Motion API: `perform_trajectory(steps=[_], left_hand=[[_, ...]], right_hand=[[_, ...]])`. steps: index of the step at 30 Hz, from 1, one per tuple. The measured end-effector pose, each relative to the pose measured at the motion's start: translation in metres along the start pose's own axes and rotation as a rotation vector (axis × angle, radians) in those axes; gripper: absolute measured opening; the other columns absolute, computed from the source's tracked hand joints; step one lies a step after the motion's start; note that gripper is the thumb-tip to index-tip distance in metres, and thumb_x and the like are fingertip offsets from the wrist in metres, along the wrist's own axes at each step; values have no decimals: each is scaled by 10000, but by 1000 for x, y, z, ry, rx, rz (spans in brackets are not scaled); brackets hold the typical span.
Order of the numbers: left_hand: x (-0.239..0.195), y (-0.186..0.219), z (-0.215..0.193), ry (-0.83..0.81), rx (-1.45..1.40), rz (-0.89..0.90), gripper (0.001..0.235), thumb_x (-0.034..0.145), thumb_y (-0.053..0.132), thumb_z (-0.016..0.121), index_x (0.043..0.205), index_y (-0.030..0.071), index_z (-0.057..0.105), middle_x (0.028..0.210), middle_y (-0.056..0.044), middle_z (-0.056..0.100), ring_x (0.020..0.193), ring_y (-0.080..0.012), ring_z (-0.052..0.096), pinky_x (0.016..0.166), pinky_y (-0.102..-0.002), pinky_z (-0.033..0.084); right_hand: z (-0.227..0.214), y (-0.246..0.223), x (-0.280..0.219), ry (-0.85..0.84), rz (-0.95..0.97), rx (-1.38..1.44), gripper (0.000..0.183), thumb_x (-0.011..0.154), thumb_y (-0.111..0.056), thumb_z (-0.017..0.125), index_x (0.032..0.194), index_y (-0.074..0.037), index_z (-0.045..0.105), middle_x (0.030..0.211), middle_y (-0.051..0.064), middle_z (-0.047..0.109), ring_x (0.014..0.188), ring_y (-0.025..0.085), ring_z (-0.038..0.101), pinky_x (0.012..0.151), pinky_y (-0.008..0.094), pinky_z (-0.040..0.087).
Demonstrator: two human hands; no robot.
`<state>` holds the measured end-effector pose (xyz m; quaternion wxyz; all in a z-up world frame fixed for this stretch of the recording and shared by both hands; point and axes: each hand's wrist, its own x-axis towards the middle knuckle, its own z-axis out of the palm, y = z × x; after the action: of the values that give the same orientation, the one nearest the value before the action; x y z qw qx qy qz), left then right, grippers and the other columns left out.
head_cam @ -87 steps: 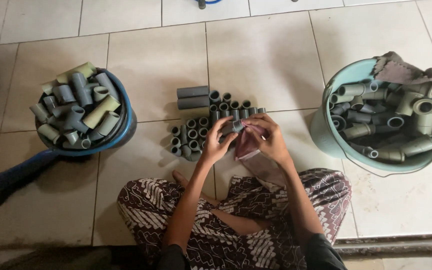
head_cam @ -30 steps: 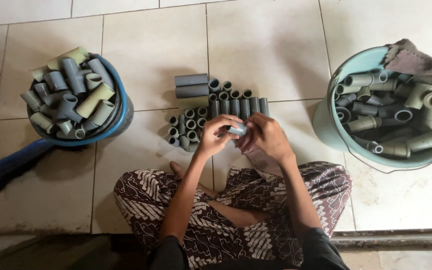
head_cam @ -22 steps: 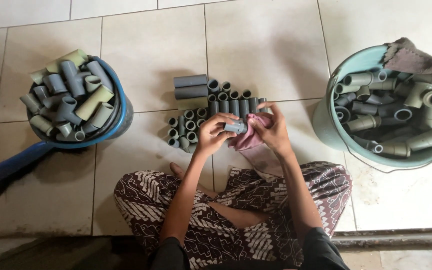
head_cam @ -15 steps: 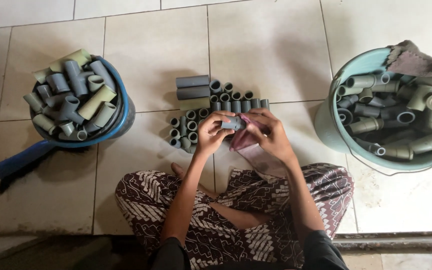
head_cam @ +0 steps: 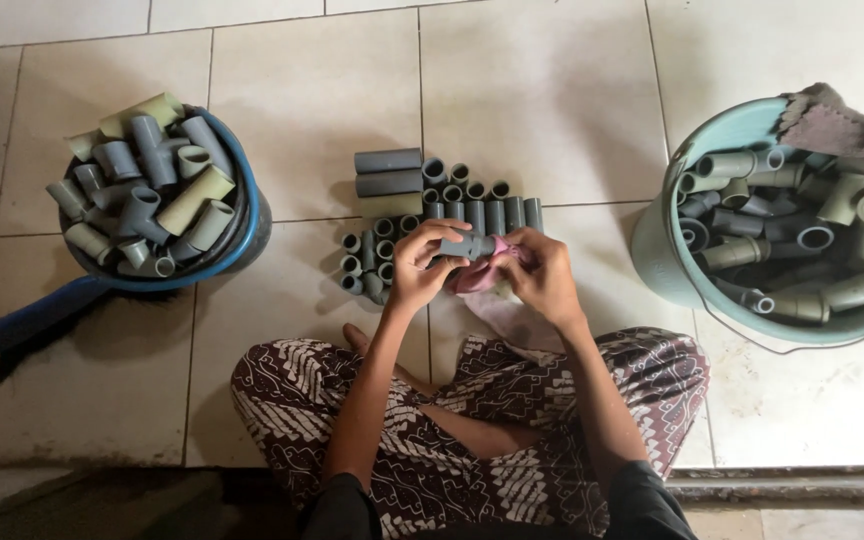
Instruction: The person sits on the floor and wipes small cylindrical pipe fittings with a pink cloth. They pick up each fitting from a bucket, rub it with the cloth, and place it on the floor in a neat arrangement.
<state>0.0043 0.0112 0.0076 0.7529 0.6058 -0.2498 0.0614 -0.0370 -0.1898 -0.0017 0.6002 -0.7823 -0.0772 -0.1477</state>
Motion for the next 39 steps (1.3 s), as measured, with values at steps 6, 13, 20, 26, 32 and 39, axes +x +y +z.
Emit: perform_trajectory(steps=[6, 13, 20, 26, 32, 39], left_hand=[[-2, -9, -6, 67, -53, -33, 298, 811, -62, 826, 1065, -7, 678, 1146, -186, 726, 1020, -207, 731, 859, -344, 618], [-11, -33, 3, 101, -154, -73, 667, 812, -1, 855, 1370, 20, 491, 1154, -175, 736, 1106, -230, 711, 987, -344, 561], [-19, -39, 9, 212, -110, -285, 424, 910, 79, 790, 1303, 40, 635, 1081, -101, 744, 964, -111, 695, 889, -294, 586], [-28, -57, 23, 202, -125, -274, 403, 903, 21, 780, 1282, 19, 645, 1260, -190, 694, 1021, -191, 717, 880, -322, 621], [-26, -50, 24, 188, -134, -203, 373, 865, -26, 809, 1204, -23, 654, 1335, -231, 649, 1053, -230, 721, 848, -319, 637], [-25, -50, 46, 117, -114, -84, 393, 823, -67, 824, 1183, -62, 668, 1310, -254, 658, 1142, -291, 683, 881, -350, 627]], right_hand=[[-6, -43, 15, 199, -243, -37, 109, 962, -121, 730, 1024, -41, 768, 1030, 161, 721, 986, 332, 703, 889, 413, 520], [7, -50, 7, 33, -128, -74, 12, 908, -11, 762, 907, -1, 769, 871, 165, 724, 788, 368, 712, 708, 385, 541], [5, -56, 8, 106, -67, 75, 75, 833, -60, 832, 897, -61, 791, 851, 129, 761, 823, 266, 724, 750, 373, 535], [11, -38, 9, 164, -213, 69, 32, 891, -64, 809, 900, -39, 790, 958, 154, 753, 872, 326, 751, 768, 373, 565], [6, -42, 10, 172, -157, 20, 45, 882, -31, 812, 894, -74, 813, 880, 96, 759, 672, 200, 693, 586, 280, 495], [-10, -38, 13, 181, -130, 69, 52, 932, -39, 766, 883, -44, 782, 892, 124, 768, 757, 243, 725, 721, 339, 533]])
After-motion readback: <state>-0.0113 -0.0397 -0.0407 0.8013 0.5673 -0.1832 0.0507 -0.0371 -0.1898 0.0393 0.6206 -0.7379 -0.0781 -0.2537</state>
